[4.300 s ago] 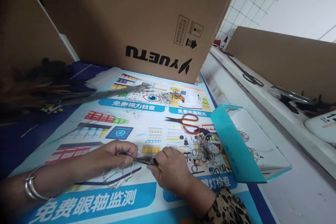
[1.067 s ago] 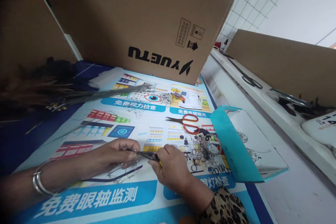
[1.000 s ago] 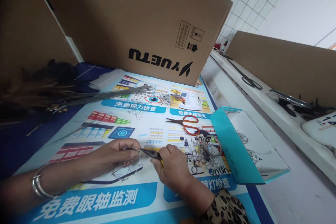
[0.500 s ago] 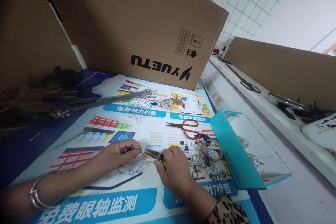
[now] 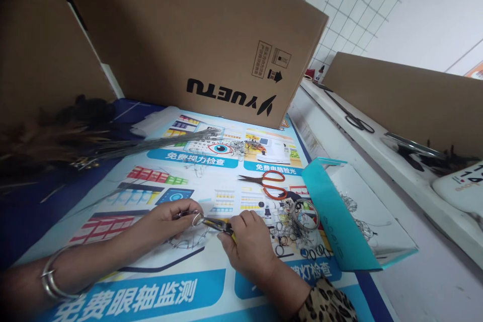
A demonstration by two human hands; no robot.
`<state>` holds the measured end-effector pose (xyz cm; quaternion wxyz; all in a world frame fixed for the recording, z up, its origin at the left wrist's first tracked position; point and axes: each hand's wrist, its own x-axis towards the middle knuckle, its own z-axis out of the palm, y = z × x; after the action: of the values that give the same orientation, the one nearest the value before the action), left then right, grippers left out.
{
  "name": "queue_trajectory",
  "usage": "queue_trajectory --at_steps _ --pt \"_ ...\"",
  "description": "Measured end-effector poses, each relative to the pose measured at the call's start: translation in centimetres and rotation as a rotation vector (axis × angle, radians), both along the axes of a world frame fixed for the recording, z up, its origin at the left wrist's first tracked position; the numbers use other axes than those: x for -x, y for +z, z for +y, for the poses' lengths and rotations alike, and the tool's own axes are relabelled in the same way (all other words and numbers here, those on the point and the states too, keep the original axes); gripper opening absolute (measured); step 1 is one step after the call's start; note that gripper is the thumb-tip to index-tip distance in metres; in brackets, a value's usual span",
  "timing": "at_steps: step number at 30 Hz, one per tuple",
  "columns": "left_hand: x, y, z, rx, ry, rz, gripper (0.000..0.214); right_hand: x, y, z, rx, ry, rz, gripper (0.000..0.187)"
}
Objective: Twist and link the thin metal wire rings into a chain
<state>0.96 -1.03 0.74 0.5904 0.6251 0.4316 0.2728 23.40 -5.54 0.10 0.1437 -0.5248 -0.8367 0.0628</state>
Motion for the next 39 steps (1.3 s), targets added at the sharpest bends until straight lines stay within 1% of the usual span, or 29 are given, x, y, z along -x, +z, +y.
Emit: queue_trajectory --at_steps 4,10,17,22,25,30,34,36,39 --pt "0.0 0.1 0.0 0.003 0.007 -0.018 0.021 0.1 0.0 -0.1 0.001 0.025 -0.016 0.021" --pt "0.0 -0.5 0.0 -0.009 0.027 -0.027 0.019 0.2 0.2 -0.2 -0.003 0.025 -0.059 0.021" --pt "0.0 -1.4 0.3 0.022 0.045 -0.073 0.027 0.2 0.3 -0.2 -0.007 0.039 -0.078 0.022" --pt "0.1 -1.5 0.4 0.024 0.029 -0.093 0.028 0.3 0.6 -0.4 -0.018 0.064 -0.130 0.023" --pt "0.2 -1.5 0.4 0.009 0.016 -0.090 0.027 0.3 0.5 -0.4 -0.030 0.050 -0.130 0.023" --pt "0.1 -1.3 0.3 -0.002 0.010 -0.084 0.027 0.1 0.2 -0.1 -0.048 -0.013 -0.041 0.020" --pt "0.2 -1.0 0.5 -0.017 -0.012 -0.087 0.024 0.0 0.1 0.0 -0.037 -0.027 -0.002 0.019" --pt "0.3 -0.7 0.7 0.012 -0.023 -0.114 0.024 0.0 0.1 0.0 -0.027 -0.025 0.005 0.019" --pt "0.4 -0.2 1.0 0.100 -0.027 -0.178 0.026 -0.1 0.1 0.0 -0.019 -0.023 0.025 0.019"
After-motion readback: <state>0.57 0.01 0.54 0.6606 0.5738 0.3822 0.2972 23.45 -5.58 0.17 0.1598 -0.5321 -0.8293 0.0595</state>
